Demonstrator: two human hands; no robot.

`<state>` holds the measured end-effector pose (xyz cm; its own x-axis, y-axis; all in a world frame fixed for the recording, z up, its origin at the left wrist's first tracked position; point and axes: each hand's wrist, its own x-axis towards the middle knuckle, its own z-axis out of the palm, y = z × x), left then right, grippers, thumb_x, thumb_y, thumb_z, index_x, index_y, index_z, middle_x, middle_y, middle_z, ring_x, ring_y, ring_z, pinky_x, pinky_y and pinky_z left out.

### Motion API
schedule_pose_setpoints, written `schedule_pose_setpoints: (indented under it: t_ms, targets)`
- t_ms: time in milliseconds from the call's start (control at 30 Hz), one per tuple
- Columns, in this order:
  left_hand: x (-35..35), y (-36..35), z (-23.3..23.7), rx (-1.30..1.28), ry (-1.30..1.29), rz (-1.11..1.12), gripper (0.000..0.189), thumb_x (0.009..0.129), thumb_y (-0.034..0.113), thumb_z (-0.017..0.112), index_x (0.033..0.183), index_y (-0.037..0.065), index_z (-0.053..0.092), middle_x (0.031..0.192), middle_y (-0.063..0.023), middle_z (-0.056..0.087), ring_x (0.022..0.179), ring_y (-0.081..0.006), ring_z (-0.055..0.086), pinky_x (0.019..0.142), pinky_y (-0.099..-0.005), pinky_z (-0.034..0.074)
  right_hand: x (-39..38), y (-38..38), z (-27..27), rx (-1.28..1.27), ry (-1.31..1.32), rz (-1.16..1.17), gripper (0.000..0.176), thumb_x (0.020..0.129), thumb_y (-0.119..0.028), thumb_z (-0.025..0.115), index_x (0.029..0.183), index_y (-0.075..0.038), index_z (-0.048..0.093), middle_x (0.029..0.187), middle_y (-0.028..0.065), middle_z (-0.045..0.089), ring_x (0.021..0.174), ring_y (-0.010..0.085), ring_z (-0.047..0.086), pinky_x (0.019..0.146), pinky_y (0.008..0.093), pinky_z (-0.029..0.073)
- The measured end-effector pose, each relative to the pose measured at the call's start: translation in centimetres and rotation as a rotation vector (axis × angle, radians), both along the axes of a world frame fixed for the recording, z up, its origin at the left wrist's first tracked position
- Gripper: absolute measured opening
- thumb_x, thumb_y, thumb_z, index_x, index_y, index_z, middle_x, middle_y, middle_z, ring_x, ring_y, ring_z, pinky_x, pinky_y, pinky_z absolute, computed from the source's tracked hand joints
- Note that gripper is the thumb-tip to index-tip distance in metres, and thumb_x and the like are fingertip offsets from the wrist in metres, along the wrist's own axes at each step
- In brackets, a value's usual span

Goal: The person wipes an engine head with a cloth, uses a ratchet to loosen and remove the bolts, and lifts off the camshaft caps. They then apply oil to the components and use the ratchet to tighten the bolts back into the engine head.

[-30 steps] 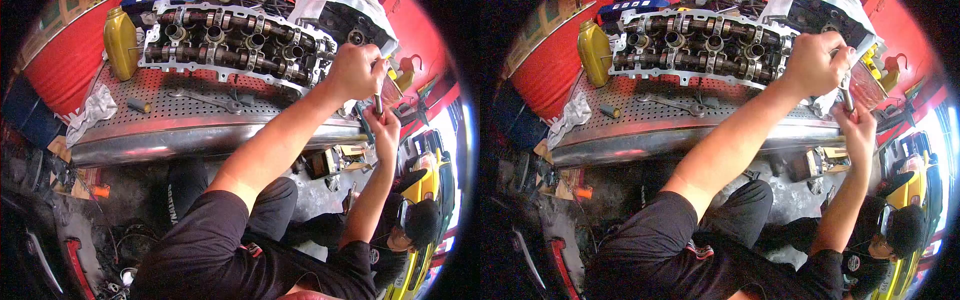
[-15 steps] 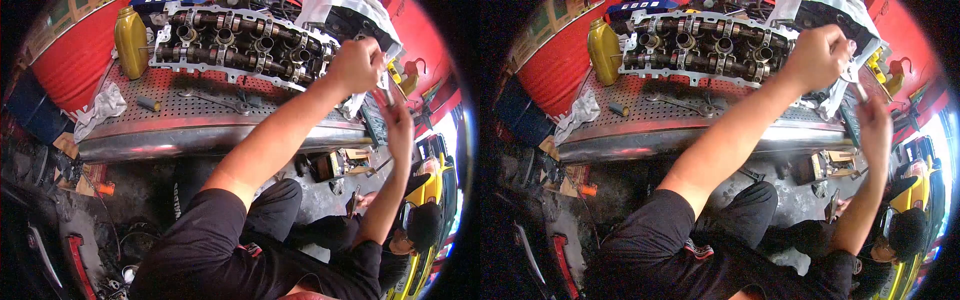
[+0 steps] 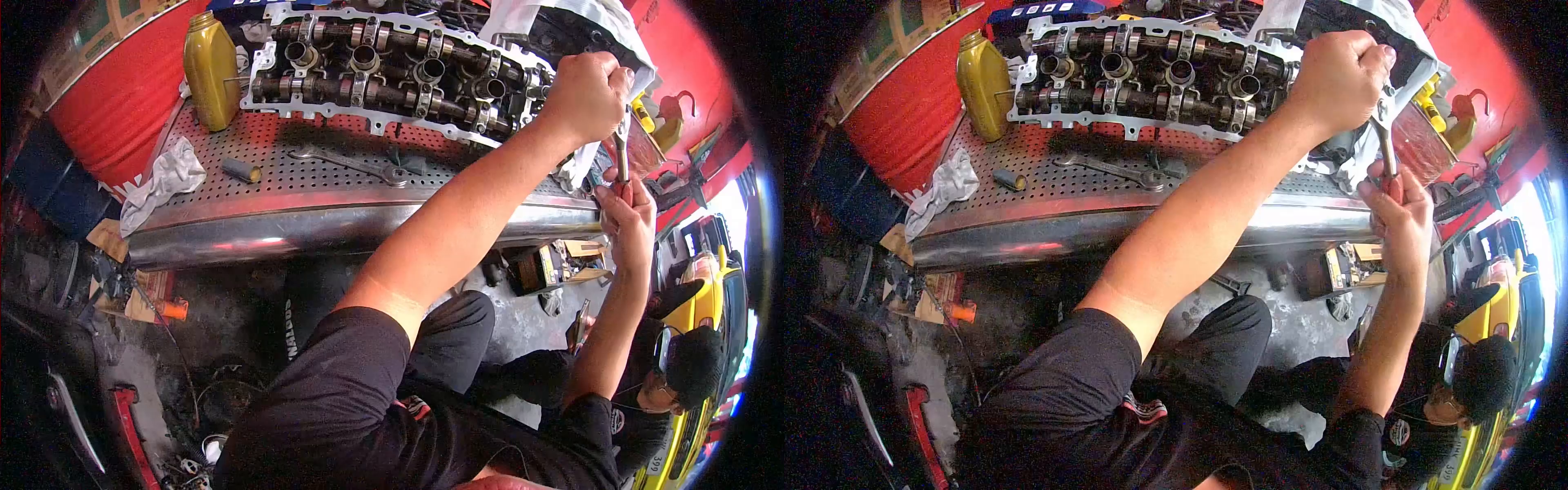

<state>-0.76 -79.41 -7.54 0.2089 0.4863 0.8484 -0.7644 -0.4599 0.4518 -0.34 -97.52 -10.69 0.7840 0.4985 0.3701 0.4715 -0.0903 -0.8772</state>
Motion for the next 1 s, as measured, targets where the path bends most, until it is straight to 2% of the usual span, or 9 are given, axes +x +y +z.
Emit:
schedule_pose_setpoints:
  t_ms: [200,300,367,400,500,533,633,767,1000]
  targets:
    - [-0.3,0.9,0.0,0.090,0.114,-0.092,0.031,0.090,0.025,0.064,0.071,0.000,0.069,0.064,-0.0158,0.065,0.057,-0.0243,0.064,0.057,-0.0388,0.048,-2.3,2.1,-4.1,0.331,0.136,-0.056,0.022,0.081,0.001,0.071,0.101,-0.006,0.063,0.074,-0.0062,0.051,0.050,0.0020,0.038,0.044,0.0185,0.026]
    - [-1.3,0.9,-0.2,0.089,0.133,-0.114,0.032,0.090,0.027,0.066,0.073,0.000,0.067,0.064,-0.0152,0.065,0.059,-0.0241,0.064,0.056,-0.0373,0.048,-1.7,1.6,-4.2,0.298,0.131,0.003,0.021,0.082,-0.001,0.071,0.101,-0.006,0.063,0.072,-0.0067,0.051,0.049,0.0024,0.038,0.044,0.0187,0.026]
    - [-1.1,0.0,-0.7,0.027,0.038,-0.071,0.031,0.090,0.028,0.067,0.075,0.000,0.065,0.063,-0.0152,0.064,0.058,-0.0250,0.064,0.054,-0.0369,0.047,0.9,0.1,-1.5,-0.071,-0.146,-0.113,0.018,0.081,-0.004,0.072,0.098,-0.007,0.067,0.064,-0.0084,0.047,0.053,0.0025,0.037,0.048,0.0209,0.027]
    - [-2.0,-0.3,-1.2,0.023,0.045,-0.107,0.027,0.087,0.026,0.071,0.085,0.001,0.063,0.071,-0.0135,0.065,0.065,-0.0270,0.064,0.061,-0.0390,0.046,3.7,-0.7,0.3,-0.221,-0.432,-0.170,0.018,0.081,-0.006,0.074,0.099,-0.005,0.070,0.061,-0.0077,0.044,0.055,0.0051,0.035,0.051,0.0238,0.028]
    - [-1.7,-2.3,-3.4,0.079,-0.159,0.262,0.029,0.082,0.024,0.075,0.093,0.002,0.060,0.081,-0.0124,0.064,0.076,-0.0289,0.063,0.072,-0.0417,0.044,9.4,-0.7,6.4,-0.470,-0.967,-0.193,0.025,0.080,-0.005,0.071,0.106,-0.002,0.070,0.065,-0.0022,0.047,0.063,0.0092,0.040,0.056,0.0281,0.035]
    - [-0.9,-3.0,-3.8,0.050,-0.154,0.271,0.035,0.077,0.023,0.078,0.098,0.003,0.057,0.089,-0.0121,0.062,0.085,-0.0294,0.062,0.079,-0.0427,0.040,10.1,-0.5,7.0,-0.474,-0.887,-0.113,0.024,0.081,-0.006,0.071,0.105,-0.002,0.070,0.066,-0.0020,0.046,0.063,0.0097,0.041,0.057,0.0287,0.036]
    - [-0.1,-2.7,-2.9,-0.041,-0.235,0.276,0.034,0.075,0.023,0.078,0.095,0.003,0.058,0.086,-0.0141,0.062,0.082,-0.0325,0.063,0.074,-0.0433,0.043,8.6,-0.4,6.5,-0.527,-0.714,-0.031,0.019,0.083,-0.008,0.071,0.101,-0.001,0.069,0.067,-0.0026,0.045,0.064,0.0087,0.040,0.057,0.0275,0.036]
    - [0.1,-1.4,-1.0,0.006,-0.092,0.134,0.023,0.072,0.016,0.077,0.079,0.002,0.061,0.069,-0.0179,0.063,0.067,-0.0377,0.065,0.064,-0.0430,0.051,5.1,-1.3,3.1,-0.410,-0.378,-0.032,0.016,0.082,-0.014,0.072,0.091,-0.002,0.066,0.067,-0.0084,0.043,0.062,0.0030,0.034,0.055,0.0209,0.027]
    - [-0.1,-1.3,-1.1,-0.005,-0.050,0.141,0.023,0.071,0.018,0.076,0.079,0.000,0.064,0.068,-0.0206,0.065,0.064,-0.0348,0.067,0.061,-0.0413,0.052,6.5,-1.3,2.3,-0.360,-0.447,-0.114,0.012,0.078,-0.006,0.067,0.089,-0.002,0.069,0.065,-0.0100,0.043,0.059,0.0017,0.034,0.053,0.0210,0.026]
